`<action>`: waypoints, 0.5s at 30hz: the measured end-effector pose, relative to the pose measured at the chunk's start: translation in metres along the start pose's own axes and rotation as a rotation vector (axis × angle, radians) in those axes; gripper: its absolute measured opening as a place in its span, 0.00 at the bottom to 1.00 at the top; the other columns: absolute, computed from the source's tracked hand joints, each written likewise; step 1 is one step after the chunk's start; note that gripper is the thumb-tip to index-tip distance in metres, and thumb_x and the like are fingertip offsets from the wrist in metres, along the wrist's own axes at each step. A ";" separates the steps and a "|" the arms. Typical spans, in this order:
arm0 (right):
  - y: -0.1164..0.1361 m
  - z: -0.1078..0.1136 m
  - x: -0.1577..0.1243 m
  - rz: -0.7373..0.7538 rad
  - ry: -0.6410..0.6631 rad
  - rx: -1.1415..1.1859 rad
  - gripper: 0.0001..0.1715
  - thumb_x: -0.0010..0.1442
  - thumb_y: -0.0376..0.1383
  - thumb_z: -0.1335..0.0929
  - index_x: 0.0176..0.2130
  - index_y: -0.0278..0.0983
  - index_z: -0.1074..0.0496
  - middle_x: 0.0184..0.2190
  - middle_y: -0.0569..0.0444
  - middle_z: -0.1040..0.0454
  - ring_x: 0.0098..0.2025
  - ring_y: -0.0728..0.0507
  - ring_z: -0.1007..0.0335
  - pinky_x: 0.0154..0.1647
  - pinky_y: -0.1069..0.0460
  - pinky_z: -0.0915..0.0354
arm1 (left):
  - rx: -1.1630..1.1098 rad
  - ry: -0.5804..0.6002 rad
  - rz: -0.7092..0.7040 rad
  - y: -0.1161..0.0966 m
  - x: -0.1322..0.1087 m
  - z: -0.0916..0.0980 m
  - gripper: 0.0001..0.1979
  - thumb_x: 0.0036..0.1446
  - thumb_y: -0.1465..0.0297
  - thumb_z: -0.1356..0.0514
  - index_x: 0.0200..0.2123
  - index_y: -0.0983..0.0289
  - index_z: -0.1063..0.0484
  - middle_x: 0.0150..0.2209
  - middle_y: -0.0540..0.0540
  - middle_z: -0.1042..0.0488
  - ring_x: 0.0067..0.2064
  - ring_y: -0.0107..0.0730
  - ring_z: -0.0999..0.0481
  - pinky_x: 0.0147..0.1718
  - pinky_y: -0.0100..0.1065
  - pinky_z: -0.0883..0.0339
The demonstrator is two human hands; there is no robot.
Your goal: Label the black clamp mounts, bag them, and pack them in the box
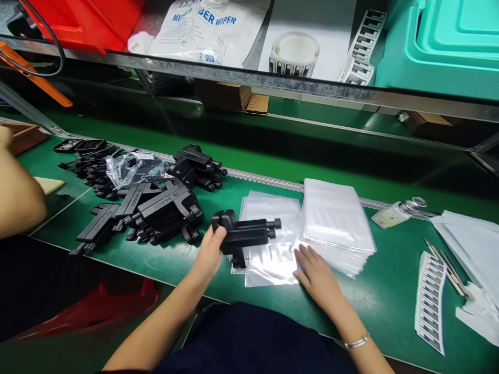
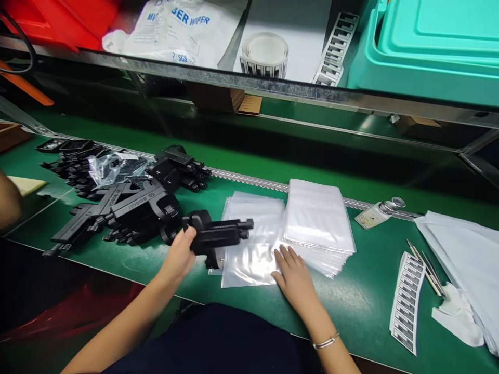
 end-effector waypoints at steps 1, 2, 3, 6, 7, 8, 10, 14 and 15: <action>0.001 -0.013 -0.002 0.009 -0.023 -0.036 0.27 0.65 0.41 0.37 0.61 0.36 0.35 0.64 0.41 0.39 0.66 0.28 0.47 0.61 0.29 0.42 | -0.098 -0.072 0.089 0.006 0.004 0.005 0.22 0.47 0.53 0.33 0.39 0.64 0.26 0.36 0.54 0.21 0.41 0.39 0.23 0.38 0.33 0.29; 0.004 -0.023 -0.004 0.019 -0.050 -0.053 0.27 0.65 0.40 0.37 0.61 0.37 0.35 0.65 0.42 0.41 0.68 0.28 0.50 0.61 0.29 0.42 | -0.174 -0.124 0.176 0.012 0.006 0.008 0.19 0.50 0.55 0.35 0.38 0.64 0.26 0.35 0.54 0.21 0.39 0.37 0.22 0.35 0.31 0.29; 0.007 -0.029 -0.006 0.035 -0.070 -0.048 0.27 0.66 0.40 0.38 0.62 0.37 0.36 0.66 0.42 0.42 0.68 0.29 0.52 0.62 0.31 0.42 | -0.228 -0.158 0.251 0.017 0.006 0.009 0.17 0.53 0.57 0.36 0.38 0.64 0.25 0.34 0.53 0.21 0.36 0.35 0.22 0.32 0.31 0.29; 0.014 -0.031 -0.007 0.085 -0.069 0.047 0.28 0.67 0.42 0.39 0.64 0.38 0.39 0.66 0.43 0.44 0.68 0.34 0.50 0.63 0.36 0.41 | -0.296 -0.180 0.349 0.022 0.004 0.009 0.13 0.57 0.61 0.41 0.39 0.63 0.25 0.34 0.53 0.20 0.33 0.32 0.22 0.28 0.29 0.29; 0.012 -0.026 -0.005 0.073 -0.073 0.078 0.28 0.67 0.42 0.39 0.64 0.38 0.40 0.66 0.44 0.44 0.68 0.35 0.49 0.64 0.36 0.41 | -0.296 -0.154 0.352 0.022 0.002 0.009 0.13 0.57 0.61 0.40 0.39 0.63 0.25 0.34 0.53 0.20 0.33 0.33 0.22 0.28 0.30 0.29; 0.007 -0.020 -0.003 0.046 -0.079 0.102 0.28 0.67 0.43 0.39 0.63 0.38 0.39 0.66 0.43 0.43 0.68 0.35 0.48 0.64 0.36 0.41 | -0.289 -0.117 0.346 0.022 0.001 0.008 0.13 0.55 0.61 0.39 0.38 0.64 0.25 0.33 0.53 0.20 0.33 0.34 0.22 0.28 0.30 0.29; -0.004 -0.007 0.000 -0.024 -0.079 0.146 0.28 0.65 0.44 0.37 0.61 0.38 0.36 0.64 0.42 0.39 0.66 0.33 0.45 0.63 0.34 0.41 | -0.257 -0.014 0.309 0.021 -0.002 0.004 0.16 0.47 0.59 0.33 0.36 0.64 0.25 0.33 0.53 0.21 0.34 0.35 0.22 0.31 0.31 0.29; -0.013 0.013 0.000 -0.138 -0.068 0.484 0.29 0.63 0.47 0.36 0.61 0.42 0.36 0.58 0.44 0.31 0.58 0.34 0.33 0.59 0.36 0.36 | -0.101 0.232 0.110 0.010 -0.014 -0.013 0.27 0.37 0.55 0.27 0.39 0.63 0.25 0.37 0.54 0.22 0.42 0.40 0.24 0.40 0.33 0.31; -0.009 0.016 -0.002 -0.144 -0.071 0.641 0.32 0.63 0.49 0.36 0.63 0.44 0.40 0.59 0.44 0.32 0.56 0.36 0.31 0.55 0.38 0.33 | -0.042 0.303 0.057 0.007 -0.020 -0.020 0.29 0.37 0.54 0.27 0.41 0.63 0.26 0.38 0.54 0.23 0.44 0.41 0.25 0.42 0.33 0.32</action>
Point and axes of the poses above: each hand's wrist, its own x-axis towards the middle knuckle, its own z-axis out of the back of the hand, y = z × x, the point moved 8 cm from there along x, towards the middle knuckle
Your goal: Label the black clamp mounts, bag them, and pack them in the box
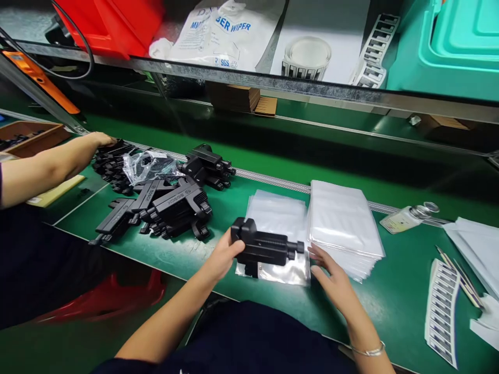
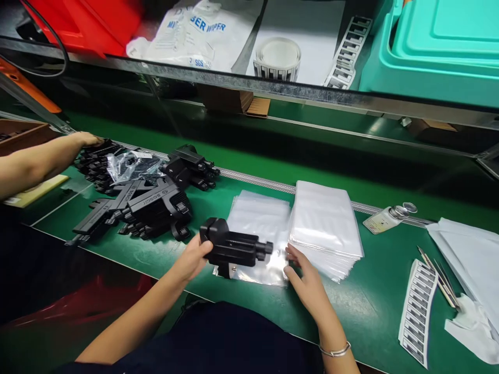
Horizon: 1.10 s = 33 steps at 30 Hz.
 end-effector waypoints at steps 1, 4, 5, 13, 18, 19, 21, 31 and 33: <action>0.006 -0.002 -0.002 -0.005 0.015 0.159 0.36 0.62 0.51 0.35 0.65 0.45 0.44 0.60 0.44 0.34 0.53 0.37 0.29 0.50 0.41 0.29 | 0.068 0.070 -0.027 -0.002 -0.004 -0.011 0.31 0.37 0.53 0.28 0.43 0.63 0.27 0.39 0.54 0.24 0.45 0.42 0.26 0.42 0.34 0.33; 0.025 -0.014 -0.009 -0.009 0.050 0.488 0.46 0.54 0.55 0.29 0.65 0.45 0.46 0.58 0.44 0.33 0.45 0.39 0.25 0.39 0.47 0.26 | 0.239 0.235 -0.029 0.000 -0.018 -0.040 0.35 0.40 0.51 0.29 0.48 0.63 0.31 0.41 0.54 0.27 0.44 0.41 0.28 0.42 0.35 0.34; 0.029 -0.015 -0.010 -0.006 0.024 0.528 0.45 0.53 0.54 0.28 0.63 0.45 0.43 0.55 0.45 0.30 0.43 0.40 0.25 0.38 0.48 0.26 | 0.285 0.272 -0.023 0.000 -0.022 -0.047 0.36 0.41 0.50 0.30 0.50 0.62 0.32 0.42 0.54 0.28 0.43 0.41 0.28 0.42 0.36 0.35; 0.072 0.015 -0.029 0.247 -0.182 0.204 0.31 0.52 0.44 0.24 0.53 0.43 0.30 0.51 0.46 0.26 0.54 0.36 0.29 0.53 0.42 0.31 | 0.271 0.577 -0.086 -0.003 -0.026 -0.064 0.38 0.39 0.53 0.27 0.52 0.61 0.32 0.53 0.61 0.30 0.57 0.50 0.32 0.57 0.46 0.43; 0.075 0.016 -0.024 0.248 -0.154 0.152 0.30 0.53 0.46 0.25 0.53 0.42 0.30 0.51 0.43 0.25 0.54 0.34 0.29 0.53 0.39 0.31 | 0.319 0.543 -0.154 -0.015 -0.030 -0.060 0.34 0.40 0.56 0.27 0.51 0.60 0.30 0.52 0.60 0.28 0.56 0.49 0.29 0.57 0.46 0.41; 0.074 0.016 -0.021 0.243 -0.155 0.183 0.30 0.53 0.48 0.26 0.53 0.42 0.30 0.50 0.43 0.25 0.53 0.33 0.28 0.52 0.39 0.30 | 0.366 0.523 -0.177 -0.018 -0.031 -0.060 0.34 0.41 0.57 0.27 0.51 0.59 0.30 0.52 0.60 0.27 0.55 0.48 0.29 0.57 0.45 0.40; 0.071 0.017 -0.017 0.257 -0.165 0.247 0.30 0.52 0.51 0.26 0.51 0.42 0.29 0.49 0.44 0.24 0.52 0.34 0.27 0.50 0.40 0.28 | 0.456 0.503 -0.212 -0.025 -0.034 -0.062 0.33 0.41 0.60 0.27 0.52 0.59 0.30 0.52 0.59 0.27 0.55 0.47 0.29 0.57 0.45 0.40; 0.108 0.008 -0.025 0.356 -0.133 0.028 0.28 0.55 0.46 0.26 0.53 0.43 0.30 0.51 0.44 0.25 0.53 0.34 0.28 0.52 0.39 0.29 | 0.319 0.529 -0.227 -0.026 -0.032 -0.046 0.34 0.40 0.57 0.27 0.50 0.61 0.30 0.51 0.61 0.26 0.54 0.48 0.28 0.56 0.46 0.39; 0.114 0.003 -0.026 0.346 -0.119 -0.060 0.29 0.55 0.46 0.26 0.54 0.43 0.31 0.50 0.44 0.25 0.52 0.34 0.28 0.51 0.39 0.29 | 0.217 0.514 -0.181 -0.020 -0.030 -0.039 0.33 0.39 0.53 0.28 0.48 0.62 0.29 0.48 0.61 0.25 0.52 0.48 0.26 0.53 0.45 0.36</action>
Point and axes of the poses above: each hand's wrist, its own x-axis towards the middle knuckle, its own z-axis out of the back of the hand, y = z × x, the point moved 8 cm from there along x, towards the middle knuckle
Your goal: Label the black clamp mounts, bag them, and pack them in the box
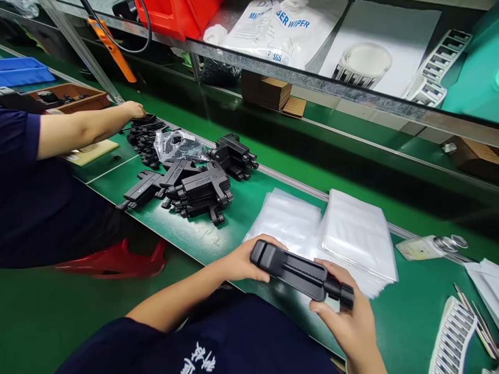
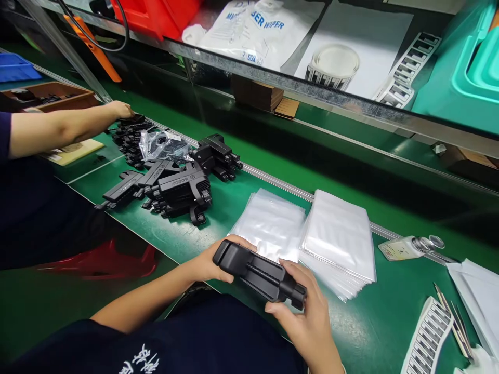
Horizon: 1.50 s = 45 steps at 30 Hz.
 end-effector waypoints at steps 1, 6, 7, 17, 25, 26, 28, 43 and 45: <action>0.000 -0.001 0.000 -0.008 -0.001 -0.007 0.31 0.55 0.47 0.27 0.55 0.42 0.32 0.50 0.44 0.25 0.51 0.34 0.27 0.50 0.40 0.28 | -0.035 -0.023 0.016 0.004 -0.001 0.003 0.34 0.39 0.51 0.28 0.46 0.63 0.29 0.46 0.61 0.25 0.50 0.48 0.26 0.50 0.44 0.34; -0.036 -0.005 0.002 -0.081 -0.084 0.216 0.25 0.62 0.50 0.33 0.54 0.42 0.35 0.47 0.43 0.23 0.49 0.36 0.25 0.46 0.42 0.27 | 0.219 -0.100 -0.025 -0.011 -0.006 0.007 0.28 0.42 0.55 0.30 0.45 0.62 0.29 0.40 0.57 0.25 0.41 0.42 0.25 0.41 0.39 0.31; -0.047 -0.009 0.002 -0.112 -0.069 0.244 0.22 0.63 0.49 0.34 0.52 0.41 0.33 0.48 0.43 0.23 0.50 0.36 0.25 0.48 0.42 0.28 | 0.343 -0.074 -0.073 -0.020 -0.006 0.003 0.25 0.44 0.59 0.31 0.45 0.61 0.29 0.41 0.57 0.24 0.42 0.43 0.25 0.43 0.40 0.31; -0.041 -0.012 -0.013 -0.058 -0.050 0.302 0.34 0.55 0.53 0.28 0.56 0.43 0.37 0.52 0.41 0.25 0.52 0.34 0.27 0.47 0.40 0.26 | 0.437 0.022 -0.051 -0.024 -0.004 -0.007 0.31 0.45 0.61 0.30 0.52 0.60 0.31 0.50 0.60 0.25 0.54 0.47 0.27 0.55 0.43 0.36; -0.002 -0.011 -0.011 0.069 0.001 0.075 0.32 0.56 0.38 0.26 0.58 0.44 0.36 0.52 0.45 0.25 0.53 0.35 0.27 0.49 0.39 0.26 | 0.295 0.022 0.006 -0.004 -0.013 0.010 0.33 0.40 0.60 0.27 0.51 0.62 0.28 0.52 0.64 0.26 0.62 0.52 0.37 0.61 0.51 0.47; -0.004 -0.011 -0.010 0.055 -0.001 0.082 0.32 0.56 0.39 0.26 0.57 0.44 0.36 0.52 0.44 0.26 0.53 0.35 0.27 0.49 0.39 0.26 | 0.294 0.011 0.005 -0.005 -0.014 0.010 0.33 0.40 0.60 0.27 0.51 0.62 0.29 0.52 0.64 0.26 0.62 0.52 0.36 0.61 0.50 0.46; -0.014 -0.013 -0.007 0.007 -0.018 0.128 0.31 0.56 0.41 0.27 0.56 0.44 0.36 0.52 0.43 0.26 0.53 0.35 0.27 0.49 0.39 0.27 | 0.304 -0.021 -0.020 -0.012 -0.016 0.010 0.35 0.41 0.62 0.27 0.53 0.61 0.31 0.51 0.64 0.26 0.59 0.51 0.32 0.60 0.49 0.44; -0.063 -0.018 -0.013 -0.140 -0.102 0.358 0.33 0.53 0.54 0.27 0.52 0.44 0.37 0.51 0.42 0.25 0.52 0.35 0.26 0.48 0.40 0.27 | 0.585 -0.025 -0.165 -0.042 -0.003 -0.014 0.36 0.43 0.62 0.28 0.55 0.60 0.35 0.51 0.60 0.24 0.53 0.49 0.25 0.55 0.45 0.35; -0.052 -0.007 -0.016 -0.096 -0.148 0.308 0.32 0.54 0.50 0.27 0.53 0.44 0.36 0.50 0.43 0.24 0.52 0.35 0.26 0.51 0.39 0.29 | 0.497 0.019 -0.137 -0.035 -0.002 -0.014 0.38 0.44 0.62 0.28 0.58 0.59 0.37 0.51 0.61 0.25 0.54 0.48 0.26 0.57 0.46 0.37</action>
Point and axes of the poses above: each hand's wrist, its own x-axis towards the middle knuckle, its own z-axis out of the back of the hand, y = z × x, the point moved 8 cm from there along x, towards the middle knuckle
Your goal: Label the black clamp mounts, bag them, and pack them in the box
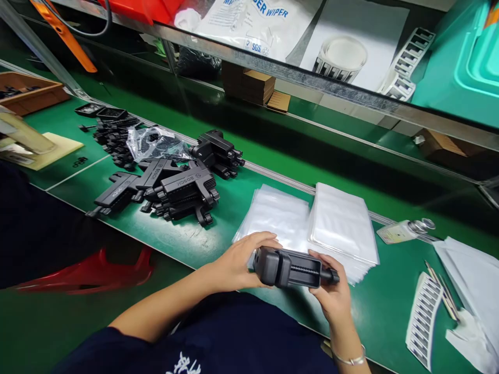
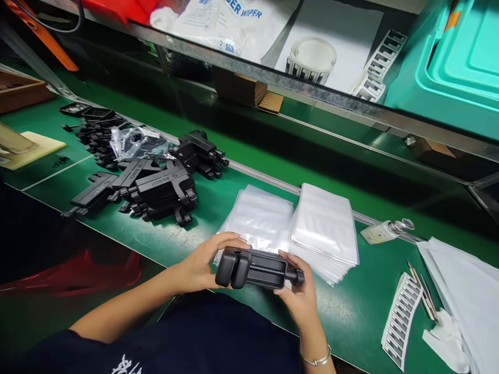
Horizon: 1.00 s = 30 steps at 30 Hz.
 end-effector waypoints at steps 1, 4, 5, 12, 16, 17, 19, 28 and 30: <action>0.008 0.003 -0.002 0.030 -0.013 -0.029 0.31 0.54 0.48 0.26 0.53 0.44 0.35 0.50 0.44 0.24 0.52 0.35 0.26 0.51 0.39 0.29 | -0.057 0.020 0.005 0.003 0.000 -0.001 0.39 0.45 0.62 0.29 0.59 0.59 0.39 0.51 0.61 0.25 0.55 0.48 0.26 0.58 0.46 0.38; 0.032 0.005 -0.006 0.113 -0.025 -0.132 0.31 0.55 0.39 0.25 0.55 0.44 0.35 0.51 0.46 0.25 0.53 0.36 0.27 0.52 0.40 0.29 | -0.159 0.059 0.033 0.013 -0.001 -0.002 0.37 0.46 0.60 0.30 0.58 0.60 0.38 0.52 0.63 0.25 0.57 0.48 0.29 0.60 0.47 0.42; 0.038 0.005 -0.007 0.132 -0.023 -0.166 0.32 0.54 0.37 0.25 0.56 0.43 0.35 0.51 0.46 0.25 0.53 0.36 0.27 0.51 0.41 0.29 | -0.163 0.063 0.050 0.017 -0.001 -0.001 0.36 0.45 0.59 0.29 0.56 0.61 0.36 0.52 0.63 0.26 0.59 0.49 0.30 0.60 0.48 0.43; 0.022 -0.002 0.005 0.081 0.011 -0.057 0.30 0.54 0.37 0.25 0.55 0.42 0.34 0.52 0.45 0.25 0.53 0.38 0.27 0.52 0.42 0.29 | 0.032 0.006 -0.050 0.003 -0.007 0.005 0.36 0.49 0.62 0.32 0.58 0.60 0.42 0.53 0.61 0.26 0.56 0.44 0.28 0.58 0.46 0.38; -0.014 -0.009 0.013 -0.019 0.039 0.044 0.29 0.52 0.42 0.24 0.51 0.42 0.32 0.52 0.44 0.25 0.53 0.37 0.27 0.52 0.42 0.29 | 0.353 -0.018 -0.263 -0.020 -0.008 0.000 0.33 0.55 0.67 0.36 0.60 0.59 0.46 0.53 0.59 0.26 0.54 0.42 0.26 0.62 0.52 0.44; -0.022 -0.010 0.013 -0.049 0.036 0.059 0.30 0.51 0.43 0.24 0.51 0.43 0.32 0.52 0.44 0.25 0.54 0.37 0.27 0.53 0.41 0.29 | 0.400 -0.015 -0.298 -0.024 -0.007 -0.002 0.32 0.56 0.67 0.37 0.60 0.59 0.47 0.52 0.59 0.25 0.54 0.42 0.26 0.62 0.53 0.44; -0.032 -0.011 0.012 -0.084 0.026 0.098 0.31 0.50 0.43 0.23 0.51 0.43 0.33 0.53 0.45 0.26 0.55 0.37 0.28 0.54 0.40 0.30 | 0.450 -0.011 -0.333 -0.027 -0.006 -0.005 0.30 0.57 0.69 0.38 0.60 0.59 0.46 0.52 0.60 0.25 0.53 0.41 0.26 0.61 0.53 0.44; -0.008 -0.004 0.006 -0.025 0.025 -0.105 0.29 0.56 0.48 0.28 0.53 0.42 0.34 0.46 0.46 0.23 0.47 0.39 0.24 0.47 0.44 0.27 | 0.120 -0.065 0.045 0.001 0.005 0.003 0.28 0.47 0.62 0.32 0.52 0.60 0.32 0.47 0.57 0.24 0.48 0.47 0.25 0.54 0.47 0.35; 0.013 -0.002 0.006 0.076 0.040 -0.272 0.24 0.62 0.48 0.32 0.53 0.41 0.33 0.42 0.47 0.23 0.42 0.40 0.24 0.42 0.46 0.27 | -0.157 -0.157 0.229 0.023 0.007 0.007 0.27 0.47 0.55 0.34 0.49 0.62 0.29 0.43 0.57 0.24 0.44 0.47 0.25 0.44 0.41 0.30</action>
Point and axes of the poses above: each hand's wrist, its own x-axis towards the middle knuckle, its own z-axis out of the back of the hand, y = z × x, the point moved 8 cm from there along x, towards the middle knuckle
